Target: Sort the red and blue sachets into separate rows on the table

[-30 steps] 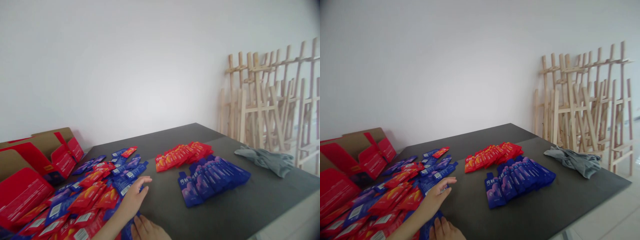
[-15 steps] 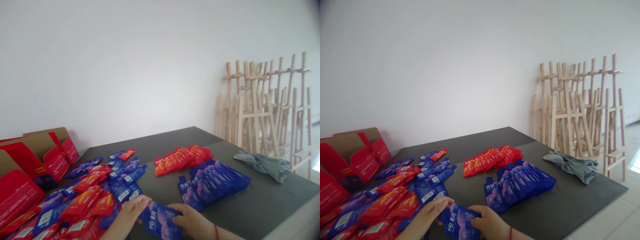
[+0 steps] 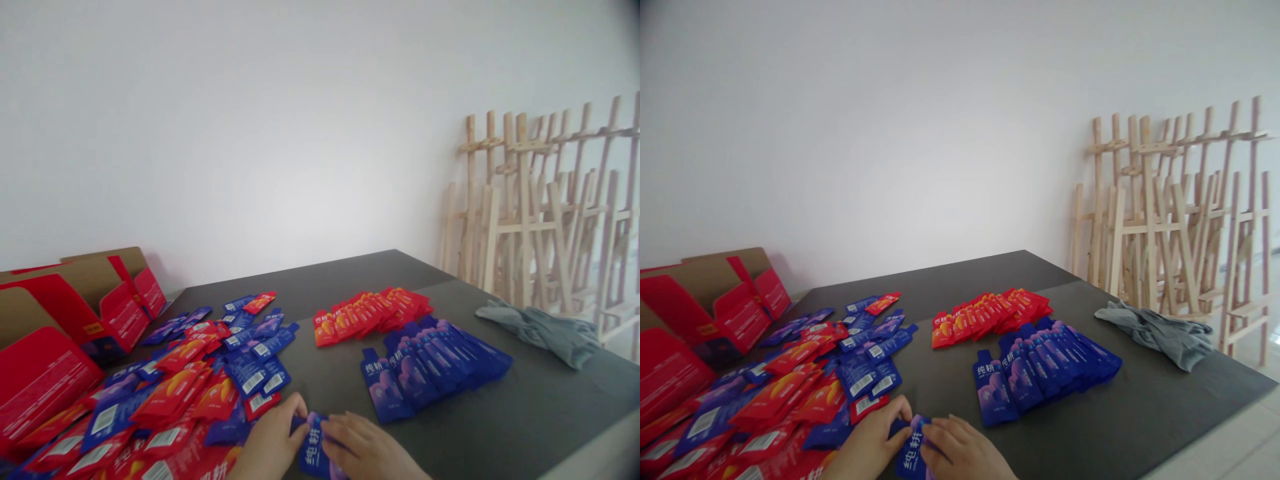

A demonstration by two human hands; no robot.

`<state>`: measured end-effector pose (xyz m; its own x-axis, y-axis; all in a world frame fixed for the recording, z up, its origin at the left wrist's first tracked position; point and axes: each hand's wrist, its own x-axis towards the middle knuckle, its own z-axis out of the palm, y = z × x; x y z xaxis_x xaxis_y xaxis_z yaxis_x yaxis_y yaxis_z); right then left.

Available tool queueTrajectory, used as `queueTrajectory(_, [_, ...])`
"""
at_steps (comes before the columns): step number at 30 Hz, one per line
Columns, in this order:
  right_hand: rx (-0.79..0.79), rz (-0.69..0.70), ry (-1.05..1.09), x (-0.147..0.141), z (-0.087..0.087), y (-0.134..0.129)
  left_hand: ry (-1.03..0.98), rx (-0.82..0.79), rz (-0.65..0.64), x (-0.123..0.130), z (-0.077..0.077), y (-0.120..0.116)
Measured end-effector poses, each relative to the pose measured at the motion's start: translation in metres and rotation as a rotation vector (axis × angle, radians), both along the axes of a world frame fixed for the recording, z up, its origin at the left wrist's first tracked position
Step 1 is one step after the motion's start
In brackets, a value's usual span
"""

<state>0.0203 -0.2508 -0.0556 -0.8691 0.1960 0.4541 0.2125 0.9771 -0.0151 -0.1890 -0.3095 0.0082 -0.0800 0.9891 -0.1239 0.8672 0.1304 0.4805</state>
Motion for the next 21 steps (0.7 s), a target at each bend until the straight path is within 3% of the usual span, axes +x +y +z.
queueTrajectory(2, [0.197,0.034,0.044,-0.003,-0.021,0.000,0.086,0.014,0.009,0.004,0.003,-0.002])
queueTrajectory(5, [0.306,0.004,0.070,-0.001,-0.034,-0.001,0.294,0.144,-0.005,0.005,-0.001,-0.007])
queueTrajectory(9, [0.301,0.032,0.002,0.007,-0.016,-0.003,0.470,0.436,-0.218,0.000,-0.021,-0.011])
queueTrajectory(12, [0.328,0.045,-0.012,0.011,0.002,-0.005,0.477,0.538,-0.344,-0.005,-0.039,-0.011])
queueTrajectory(17, [0.388,0.071,-0.040,0.017,0.012,-0.006,0.467,0.513,-0.374,-0.009,-0.054,-0.013])
queueTrajectory(21, [0.263,0.089,-0.070,0.025,0.009,-0.004,0.437,0.441,-0.384,-0.010,-0.058,-0.012])
